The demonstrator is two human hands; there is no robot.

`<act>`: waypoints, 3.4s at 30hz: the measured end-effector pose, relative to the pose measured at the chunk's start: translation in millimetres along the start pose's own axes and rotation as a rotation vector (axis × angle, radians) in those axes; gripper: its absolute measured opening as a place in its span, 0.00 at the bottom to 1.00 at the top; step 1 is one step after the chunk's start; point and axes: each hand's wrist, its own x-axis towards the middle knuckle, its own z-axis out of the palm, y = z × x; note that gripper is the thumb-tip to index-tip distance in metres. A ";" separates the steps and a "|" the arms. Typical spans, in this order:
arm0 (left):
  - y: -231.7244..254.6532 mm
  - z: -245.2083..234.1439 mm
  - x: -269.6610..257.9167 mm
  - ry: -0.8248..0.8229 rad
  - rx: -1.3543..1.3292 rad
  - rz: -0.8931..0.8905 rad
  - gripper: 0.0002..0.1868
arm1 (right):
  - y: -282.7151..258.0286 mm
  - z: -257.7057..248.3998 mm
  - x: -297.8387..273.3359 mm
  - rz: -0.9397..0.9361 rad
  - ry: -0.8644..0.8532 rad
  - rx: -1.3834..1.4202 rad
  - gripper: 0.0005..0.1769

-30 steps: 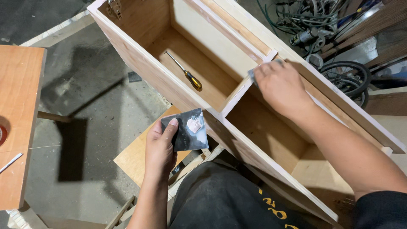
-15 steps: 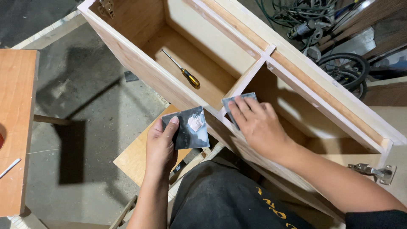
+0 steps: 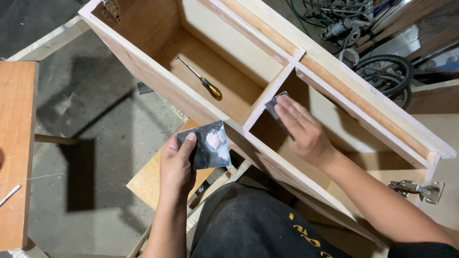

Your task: The person sands the edges and interior surfaces of a wooden cabinet using a sanding block. They move along the top, side, and bottom edges, applying consistent pressure to smooth the wood.

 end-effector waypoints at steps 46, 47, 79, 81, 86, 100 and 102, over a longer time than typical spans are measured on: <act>28.9 -25.6 3.2 0.061 0.034 -0.068 0.04 | -125.7 -47.3 55.6 0.003 -0.602 -0.050 0.28; 32.6 -22.0 -0.5 0.074 0.027 -0.088 0.06 | -122.1 -54.3 64.0 0.115 -0.551 0.133 0.34; 30.5 13.2 -24.6 -0.033 0.069 -0.018 0.08 | -132.7 -132.9 55.2 0.149 -0.663 0.378 0.35; 42.6 7.1 -30.5 0.020 -0.009 0.028 0.09 | -112.2 -156.4 50.7 0.430 -0.487 0.339 0.38; 11.2 -11.1 -40.1 -0.021 0.029 -0.034 0.07 | -89.8 -142.1 63.6 0.662 -0.552 0.252 0.28; -8.0 -65.6 -31.4 -0.219 0.206 -0.232 0.07 | -127.0 -80.7 113.1 1.004 -0.858 -0.083 0.20; -2.6 -73.1 -34.2 -0.236 0.212 -0.240 0.07 | -132.3 -77.5 115.8 1.040 -0.872 -0.139 0.21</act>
